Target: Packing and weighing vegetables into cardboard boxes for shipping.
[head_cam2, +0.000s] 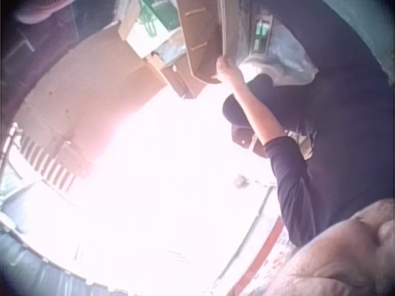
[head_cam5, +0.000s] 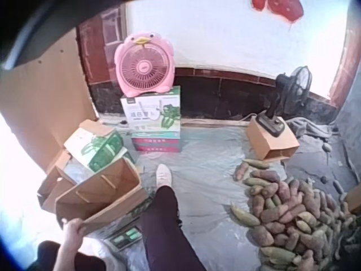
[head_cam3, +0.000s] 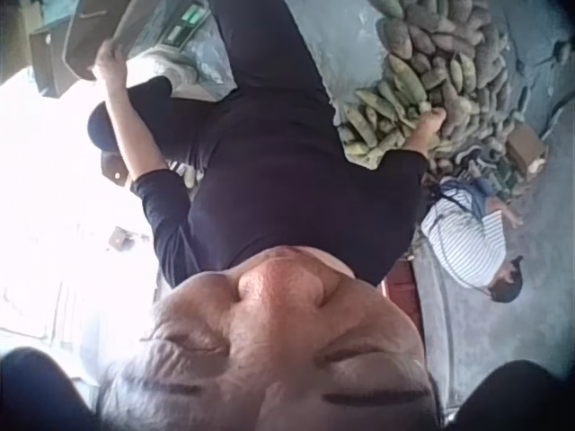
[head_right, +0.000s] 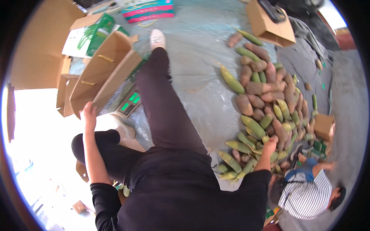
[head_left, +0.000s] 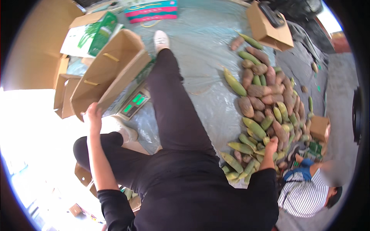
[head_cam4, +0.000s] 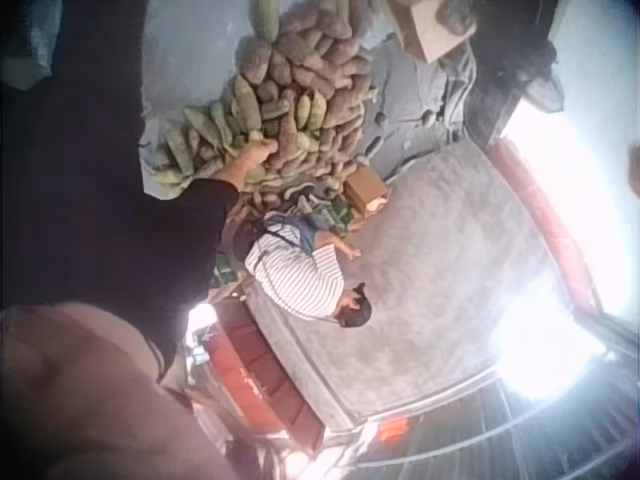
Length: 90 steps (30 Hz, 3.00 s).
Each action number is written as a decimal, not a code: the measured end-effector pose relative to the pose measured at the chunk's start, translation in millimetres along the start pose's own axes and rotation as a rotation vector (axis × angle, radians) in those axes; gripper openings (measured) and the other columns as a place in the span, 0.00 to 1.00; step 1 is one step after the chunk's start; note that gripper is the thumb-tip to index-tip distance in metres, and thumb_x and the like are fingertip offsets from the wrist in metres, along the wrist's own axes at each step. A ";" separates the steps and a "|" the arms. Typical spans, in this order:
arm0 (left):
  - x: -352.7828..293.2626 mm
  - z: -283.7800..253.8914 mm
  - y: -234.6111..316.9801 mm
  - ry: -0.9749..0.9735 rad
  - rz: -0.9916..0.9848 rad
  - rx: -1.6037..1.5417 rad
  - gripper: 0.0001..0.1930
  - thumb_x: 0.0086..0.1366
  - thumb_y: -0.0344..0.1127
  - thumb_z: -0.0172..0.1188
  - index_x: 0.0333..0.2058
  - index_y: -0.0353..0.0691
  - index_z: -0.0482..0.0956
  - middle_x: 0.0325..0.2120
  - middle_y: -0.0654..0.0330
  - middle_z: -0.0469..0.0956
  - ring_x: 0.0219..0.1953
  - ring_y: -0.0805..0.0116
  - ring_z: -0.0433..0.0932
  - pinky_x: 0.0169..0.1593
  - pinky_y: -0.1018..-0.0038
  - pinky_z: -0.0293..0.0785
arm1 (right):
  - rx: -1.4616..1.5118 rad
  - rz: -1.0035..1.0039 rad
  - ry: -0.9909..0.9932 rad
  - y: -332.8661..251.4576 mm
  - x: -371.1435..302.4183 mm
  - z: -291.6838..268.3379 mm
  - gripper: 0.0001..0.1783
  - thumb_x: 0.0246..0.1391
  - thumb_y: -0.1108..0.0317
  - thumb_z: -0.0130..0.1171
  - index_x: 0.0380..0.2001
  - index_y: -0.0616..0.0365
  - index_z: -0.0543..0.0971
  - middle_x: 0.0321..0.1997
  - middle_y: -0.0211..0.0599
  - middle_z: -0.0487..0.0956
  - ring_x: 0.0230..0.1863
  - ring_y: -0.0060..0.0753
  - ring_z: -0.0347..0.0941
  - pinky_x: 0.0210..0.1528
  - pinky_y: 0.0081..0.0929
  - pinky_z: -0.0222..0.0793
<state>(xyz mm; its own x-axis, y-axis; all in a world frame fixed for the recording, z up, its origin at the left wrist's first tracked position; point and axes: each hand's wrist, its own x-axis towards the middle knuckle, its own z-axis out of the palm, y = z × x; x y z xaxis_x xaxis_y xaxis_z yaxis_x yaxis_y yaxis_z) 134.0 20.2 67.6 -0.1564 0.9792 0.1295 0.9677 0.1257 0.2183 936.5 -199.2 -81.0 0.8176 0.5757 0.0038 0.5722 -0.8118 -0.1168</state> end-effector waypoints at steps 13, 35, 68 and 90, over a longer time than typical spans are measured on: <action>-10.6 -8.6 10.4 -0.115 -0.035 -0.072 0.10 0.53 0.26 0.53 0.34 0.43 0.77 0.30 0.58 0.77 0.39 0.58 0.75 0.45 0.63 0.65 | 1.112 0.251 -0.434 -233.2 -19.5 -58.1 0.09 0.50 0.78 0.47 0.32 0.49 0.70 0.20 0.24 0.65 0.21 0.16 0.64 0.17 0.11 0.52; -13.1 -17.9 15.7 -0.135 0.034 -0.133 0.13 0.48 0.21 0.49 0.32 0.40 0.76 0.28 0.56 0.75 0.39 0.57 0.74 0.45 0.62 0.65 | 1.623 -0.549 -1.414 -677.5 -263.8 -171.2 0.06 0.50 0.76 0.50 0.29 0.50 0.70 0.24 0.24 0.68 0.26 0.17 0.66 0.18 0.11 0.52; 4.9 8.7 -1.7 -0.075 0.054 -0.121 0.12 0.53 0.21 0.50 0.38 0.32 0.73 0.31 0.47 0.75 0.35 0.46 0.74 0.39 0.61 0.68 | 0.997 -0.308 -0.585 -439.9 -102.4 85.3 0.06 0.45 0.73 0.56 0.29 0.58 0.80 0.29 0.39 0.80 0.32 0.29 0.76 0.38 0.25 0.70; 9.9 -5.3 6.9 -0.226 -0.108 -0.022 0.10 0.56 0.24 0.49 0.38 0.34 0.72 0.34 0.51 0.73 0.41 0.50 0.70 0.49 0.61 0.61 | 0.205 -0.409 -0.435 -487.2 30.9 156.1 0.30 0.46 0.66 0.59 0.55 0.53 0.66 0.60 0.51 0.63 0.59 0.50 0.61 0.58 0.37 0.61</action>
<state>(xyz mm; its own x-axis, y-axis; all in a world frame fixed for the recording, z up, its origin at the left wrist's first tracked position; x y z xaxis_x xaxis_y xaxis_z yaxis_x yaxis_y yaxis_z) 138.0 29.9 75.5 -0.2083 0.9713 -0.1149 0.9428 0.2307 0.2408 672.9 229.3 -179.0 0.4096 0.8577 -0.3107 0.7740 -0.5070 -0.3792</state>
